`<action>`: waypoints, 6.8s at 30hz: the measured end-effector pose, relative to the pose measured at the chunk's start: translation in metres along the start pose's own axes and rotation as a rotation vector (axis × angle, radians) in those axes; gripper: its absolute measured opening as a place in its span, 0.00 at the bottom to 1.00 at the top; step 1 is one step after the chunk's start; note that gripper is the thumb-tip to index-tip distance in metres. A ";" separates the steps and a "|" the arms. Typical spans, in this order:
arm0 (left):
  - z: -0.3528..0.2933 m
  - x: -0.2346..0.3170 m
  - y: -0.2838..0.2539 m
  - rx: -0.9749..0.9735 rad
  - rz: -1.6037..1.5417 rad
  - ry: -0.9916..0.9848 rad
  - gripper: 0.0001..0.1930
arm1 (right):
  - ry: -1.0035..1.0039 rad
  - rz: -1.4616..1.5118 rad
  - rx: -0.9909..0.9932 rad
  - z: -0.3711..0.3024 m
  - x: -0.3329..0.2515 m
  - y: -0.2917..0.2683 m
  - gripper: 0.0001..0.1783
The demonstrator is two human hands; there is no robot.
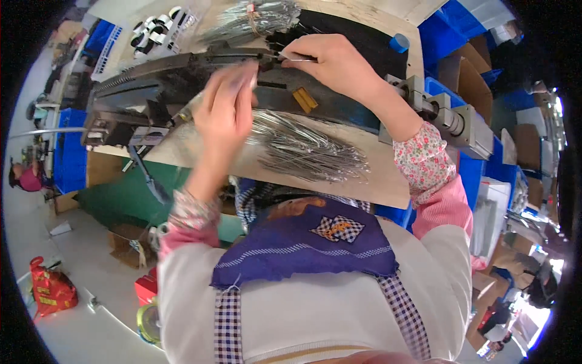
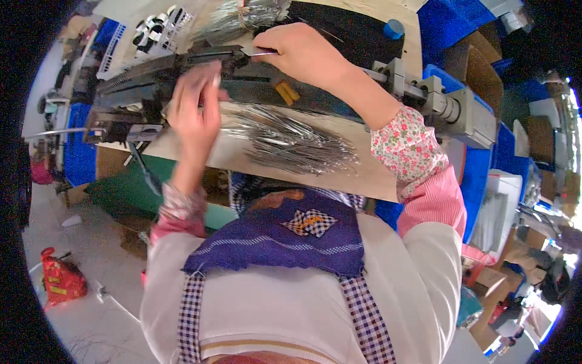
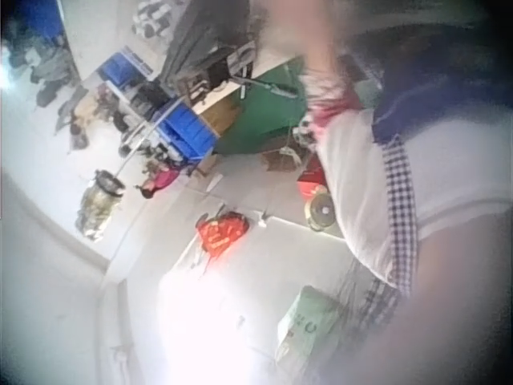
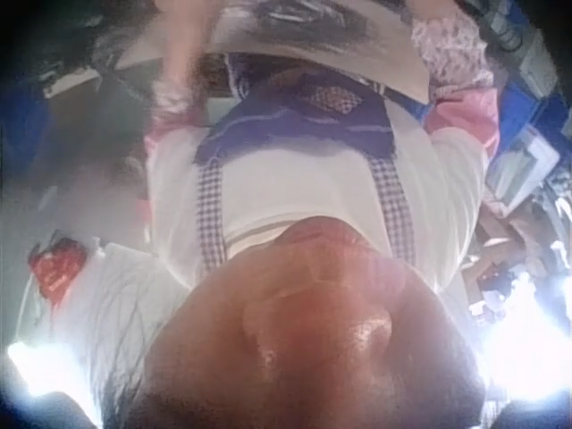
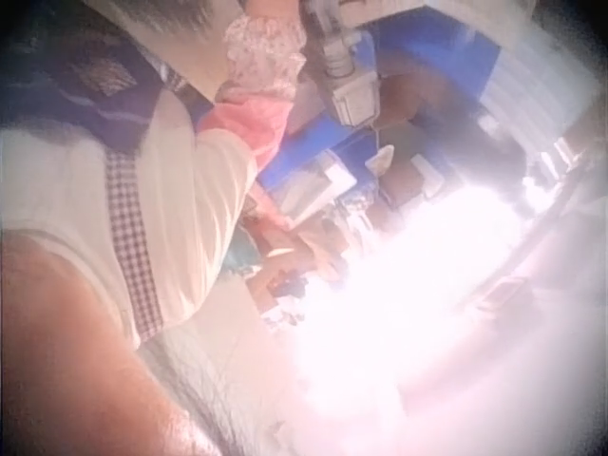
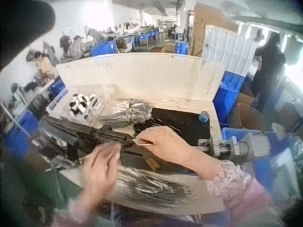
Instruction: The recorder is inserting bunches of metal wires into a small holder component using an assembly fixture.
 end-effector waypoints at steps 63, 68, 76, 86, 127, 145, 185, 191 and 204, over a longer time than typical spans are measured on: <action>-0.030 0.029 0.097 -0.298 -1.185 -1.138 0.12 | 0.332 -0.118 0.124 -0.024 -0.009 -0.060 0.13; -0.026 0.029 0.092 -0.364 -1.208 -1.104 0.12 | 0.440 0.184 -0.170 0.001 0.008 -0.009 0.15; -0.033 0.025 0.095 -0.348 -1.269 -1.166 0.17 | 0.782 0.670 -0.188 0.000 0.011 -0.028 0.15; -0.004 0.033 0.082 -0.274 -1.951 -1.214 0.41 | 0.323 -0.346 -0.220 0.005 -0.007 -0.057 0.21; -0.014 0.030 0.061 -0.091 -1.824 -1.133 0.37 | 0.202 -0.087 -0.053 0.011 -0.016 -0.023 0.08; -0.017 0.030 0.059 -0.067 -1.914 -1.134 0.31 | 0.322 -0.266 0.091 0.009 -0.060 -0.034 0.08; -0.207 -0.165 -0.255 -0.331 1.101 -0.910 0.38 | 0.154 -0.065 -0.406 -0.098 -0.018 0.086 0.08; -0.185 -0.119 -0.164 -0.252 0.851 -1.062 0.38 | 0.507 0.375 -0.186 -0.131 -0.025 0.045 0.08; 0.014 0.092 0.005 -0.500 -0.590 0.098 0.20 | 0.347 0.134 0.463 -0.054 -0.143 -0.081 0.21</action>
Point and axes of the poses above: each hand's wrist, its own z-axis towards the middle knuckle, its own y-axis out of the palm, x = y × z, the point moved 3 cm from there along z, towards the middle knuckle, and after that the axes turned 14 degrees about z, right-handed, at the moved point
